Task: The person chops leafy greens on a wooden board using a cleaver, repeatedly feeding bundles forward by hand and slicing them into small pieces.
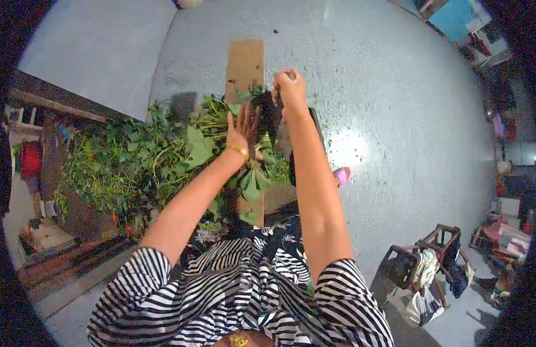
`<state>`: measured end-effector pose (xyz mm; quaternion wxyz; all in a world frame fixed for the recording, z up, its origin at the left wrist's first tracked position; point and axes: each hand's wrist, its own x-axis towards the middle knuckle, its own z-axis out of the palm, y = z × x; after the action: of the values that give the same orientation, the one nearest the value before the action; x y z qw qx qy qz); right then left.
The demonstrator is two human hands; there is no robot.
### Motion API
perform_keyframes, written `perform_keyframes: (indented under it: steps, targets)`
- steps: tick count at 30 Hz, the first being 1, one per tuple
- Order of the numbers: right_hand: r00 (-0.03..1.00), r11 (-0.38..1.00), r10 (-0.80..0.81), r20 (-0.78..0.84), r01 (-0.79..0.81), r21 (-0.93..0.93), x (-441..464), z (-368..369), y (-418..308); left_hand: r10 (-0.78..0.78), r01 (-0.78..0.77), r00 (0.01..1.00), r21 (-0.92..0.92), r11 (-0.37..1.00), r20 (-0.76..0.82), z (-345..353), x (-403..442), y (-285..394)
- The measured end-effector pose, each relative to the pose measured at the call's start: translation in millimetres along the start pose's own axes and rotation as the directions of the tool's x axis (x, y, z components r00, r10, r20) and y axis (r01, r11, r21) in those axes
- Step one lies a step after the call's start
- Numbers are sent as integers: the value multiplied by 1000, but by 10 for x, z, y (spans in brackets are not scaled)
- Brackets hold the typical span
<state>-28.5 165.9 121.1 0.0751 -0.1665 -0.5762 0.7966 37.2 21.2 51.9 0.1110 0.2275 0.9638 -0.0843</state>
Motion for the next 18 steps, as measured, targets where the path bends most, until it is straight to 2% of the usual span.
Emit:
perform_keyframes:
  steps: [2, 4, 5, 6, 8, 9, 11, 14, 15, 16, 18]
  targets:
    - [999, 999, 47, -10, -47, 20, -41, -4, 36, 134, -57, 936, 232, 971, -327, 182, -362, -79]
    - [999, 998, 48, -8, -48, 34, -46, -15, 30, 98, 64, 910, 370, 927, -403, 333, -395, -252]
    - [999, 998, 53, -5, -53, 39, -41, -29, 30, 15, 120, 932, 346, 931, -362, 342, -321, -369]
    - [998, 997, 61, -12, -60, 42, -38, -32, 38, -4, 39, 981, 183, 982, -193, 60, -286, -432]
    - [999, 996, 46, 7, -47, 71, 12, 15, 15, 55, -43, 996, 142, 989, -77, -142, -49, -524]
    - [999, 996, 49, 2, -49, 72, 13, 43, -11, 59, -48, 996, 143, 989, -73, -169, 44, -570]
    - [999, 997, 31, -28, -30, 65, -40, 48, -14, 150, -163, 981, 99, 982, 124, -144, 165, -633]
    - [999, 1000, -16, -32, 15, -10, -103, 70, 76, 256, -276, 944, 71, 959, 208, 49, 281, -739]
    - [999, 996, -40, -17, 39, -85, -256, 67, 204, 294, -293, 952, -19, 956, 88, 127, 243, -750]
    - [998, 984, -65, 2, 65, -165, -503, 8, 425, 294, -294, 951, -22, 956, 89, 192, 255, -747]
    - [989, 977, -140, 34, 144, -156, -950, -195, 1003, 263, -262, 965, -74, 962, -2, 295, 306, -739]
